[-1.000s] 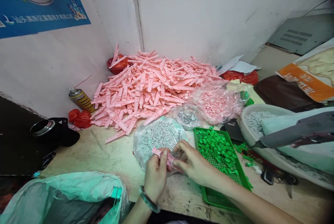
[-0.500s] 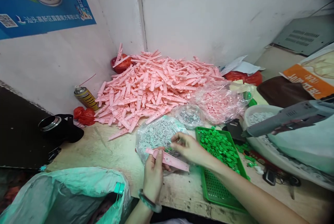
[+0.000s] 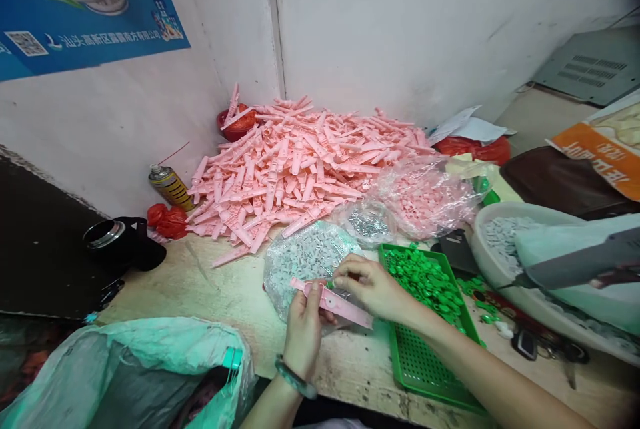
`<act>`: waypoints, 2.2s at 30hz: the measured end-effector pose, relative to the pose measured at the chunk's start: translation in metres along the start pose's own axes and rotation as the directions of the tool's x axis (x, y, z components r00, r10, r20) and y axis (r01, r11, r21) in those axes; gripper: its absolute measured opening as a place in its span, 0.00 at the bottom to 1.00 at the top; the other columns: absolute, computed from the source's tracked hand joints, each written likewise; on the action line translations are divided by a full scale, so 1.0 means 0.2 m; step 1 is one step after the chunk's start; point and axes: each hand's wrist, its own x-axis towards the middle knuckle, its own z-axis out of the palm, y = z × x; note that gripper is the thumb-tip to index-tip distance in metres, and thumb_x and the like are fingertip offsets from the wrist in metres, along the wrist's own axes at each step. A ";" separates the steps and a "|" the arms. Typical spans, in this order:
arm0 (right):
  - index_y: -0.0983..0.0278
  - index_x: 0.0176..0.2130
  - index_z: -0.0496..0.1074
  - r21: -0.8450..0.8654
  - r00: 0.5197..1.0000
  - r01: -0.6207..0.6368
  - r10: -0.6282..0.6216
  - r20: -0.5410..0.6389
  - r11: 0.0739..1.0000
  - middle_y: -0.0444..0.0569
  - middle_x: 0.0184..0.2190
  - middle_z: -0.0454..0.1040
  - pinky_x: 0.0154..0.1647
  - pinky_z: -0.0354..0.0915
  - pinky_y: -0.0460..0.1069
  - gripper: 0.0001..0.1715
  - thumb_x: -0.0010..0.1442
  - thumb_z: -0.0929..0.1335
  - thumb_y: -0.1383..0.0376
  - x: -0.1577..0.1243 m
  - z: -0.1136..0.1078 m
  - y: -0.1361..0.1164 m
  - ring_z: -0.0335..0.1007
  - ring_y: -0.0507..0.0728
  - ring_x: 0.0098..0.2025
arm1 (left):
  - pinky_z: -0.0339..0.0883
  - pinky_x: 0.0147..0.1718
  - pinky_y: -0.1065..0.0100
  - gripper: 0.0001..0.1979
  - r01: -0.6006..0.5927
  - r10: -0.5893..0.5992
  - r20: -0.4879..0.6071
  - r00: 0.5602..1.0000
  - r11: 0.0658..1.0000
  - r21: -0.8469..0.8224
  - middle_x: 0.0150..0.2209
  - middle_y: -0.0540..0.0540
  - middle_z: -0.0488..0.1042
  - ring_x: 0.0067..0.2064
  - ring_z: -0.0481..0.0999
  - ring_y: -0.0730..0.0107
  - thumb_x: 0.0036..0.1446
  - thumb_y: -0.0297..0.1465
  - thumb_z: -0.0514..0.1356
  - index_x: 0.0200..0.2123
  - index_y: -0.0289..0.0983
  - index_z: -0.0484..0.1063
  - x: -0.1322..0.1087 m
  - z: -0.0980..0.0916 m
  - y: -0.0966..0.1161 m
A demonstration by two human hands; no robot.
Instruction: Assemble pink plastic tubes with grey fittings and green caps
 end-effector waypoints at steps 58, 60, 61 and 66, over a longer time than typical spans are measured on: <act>0.69 0.33 0.78 -0.479 0.924 -0.363 0.376 -0.071 0.799 0.62 0.38 0.78 0.35 0.63 0.51 0.10 0.53 0.67 0.67 0.22 0.04 0.07 0.76 0.65 0.40 | 0.73 0.41 0.59 0.26 0.248 -0.214 0.217 0.952 0.958 -0.146 0.45 0.40 0.75 0.44 0.77 0.57 0.39 0.27 0.68 0.45 0.35 0.68 -0.02 0.02 0.09; 0.68 0.32 0.78 -0.432 0.926 -0.367 0.367 -0.086 0.824 0.60 0.36 0.79 0.34 0.62 0.50 0.09 0.54 0.67 0.68 0.23 0.03 0.08 0.76 0.63 0.39 | 0.72 0.42 0.60 0.24 0.265 -0.225 0.228 0.947 0.950 -0.166 0.45 0.40 0.75 0.45 0.76 0.58 0.39 0.27 0.68 0.43 0.35 0.69 -0.02 0.02 0.10; 0.67 0.32 0.77 -0.404 0.930 -0.362 0.356 -0.094 0.840 0.58 0.35 0.79 0.34 0.62 0.49 0.09 0.55 0.66 0.68 0.22 0.02 0.09 0.75 0.62 0.39 | 0.72 0.43 0.60 0.23 0.271 -0.226 0.236 0.945 0.946 -0.177 0.46 0.40 0.75 0.46 0.76 0.58 0.40 0.27 0.68 0.42 0.35 0.70 -0.02 0.01 0.10; 0.64 0.34 0.73 -0.247 0.963 -0.268 0.256 -0.079 0.931 0.46 0.29 0.78 0.32 0.62 0.45 0.07 0.58 0.64 0.71 0.14 -0.05 0.05 0.73 0.53 0.32 | 0.73 0.41 0.59 0.24 0.268 -0.232 0.212 0.949 0.949 -0.164 0.44 0.41 0.75 0.45 0.76 0.56 0.39 0.28 0.69 0.43 0.35 0.70 -0.01 0.01 0.10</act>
